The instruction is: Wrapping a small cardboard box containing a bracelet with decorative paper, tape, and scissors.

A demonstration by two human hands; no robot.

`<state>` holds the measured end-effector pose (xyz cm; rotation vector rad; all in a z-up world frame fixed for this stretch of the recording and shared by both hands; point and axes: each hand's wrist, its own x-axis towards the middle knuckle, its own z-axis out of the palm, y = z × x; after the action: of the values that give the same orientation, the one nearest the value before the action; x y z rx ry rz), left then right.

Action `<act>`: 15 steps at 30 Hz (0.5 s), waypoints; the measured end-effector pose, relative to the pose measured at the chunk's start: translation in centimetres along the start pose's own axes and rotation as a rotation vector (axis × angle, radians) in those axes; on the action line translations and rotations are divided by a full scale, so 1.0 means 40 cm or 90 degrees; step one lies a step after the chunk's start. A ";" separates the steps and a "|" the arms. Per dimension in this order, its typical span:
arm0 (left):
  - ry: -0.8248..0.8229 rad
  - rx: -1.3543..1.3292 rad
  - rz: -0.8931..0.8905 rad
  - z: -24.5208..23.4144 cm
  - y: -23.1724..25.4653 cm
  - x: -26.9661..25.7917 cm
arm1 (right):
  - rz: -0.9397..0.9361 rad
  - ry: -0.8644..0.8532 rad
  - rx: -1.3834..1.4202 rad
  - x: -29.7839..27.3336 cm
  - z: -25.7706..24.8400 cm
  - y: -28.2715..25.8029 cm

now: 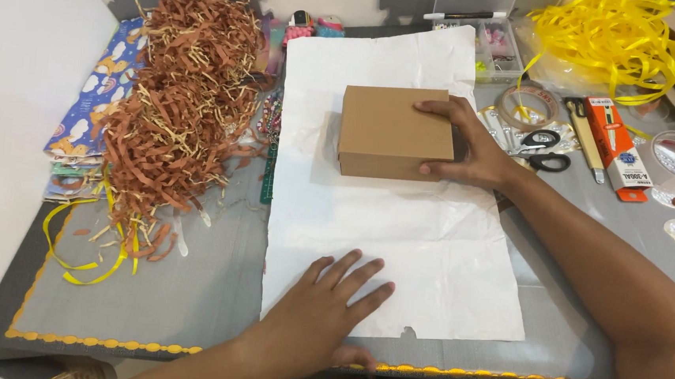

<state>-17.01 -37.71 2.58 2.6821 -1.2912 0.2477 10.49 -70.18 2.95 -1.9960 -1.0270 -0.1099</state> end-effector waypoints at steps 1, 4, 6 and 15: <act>0.000 0.005 -0.013 0.000 -0.008 -0.010 | 0.015 -0.013 -0.013 0.001 -0.003 0.001; 0.009 0.024 -0.019 0.017 -0.022 -0.029 | 0.047 -0.043 -0.017 0.007 -0.022 -0.024; 0.017 0.037 -0.015 0.032 -0.027 -0.034 | 0.066 -0.063 -0.005 0.007 -0.027 -0.040; 0.062 0.217 0.156 -0.032 0.024 0.005 | 0.119 -0.069 0.018 0.001 -0.026 -0.045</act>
<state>-17.75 -38.18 3.93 2.7254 -1.6802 0.6759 9.55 -70.40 4.80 -2.0793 -0.8985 0.1133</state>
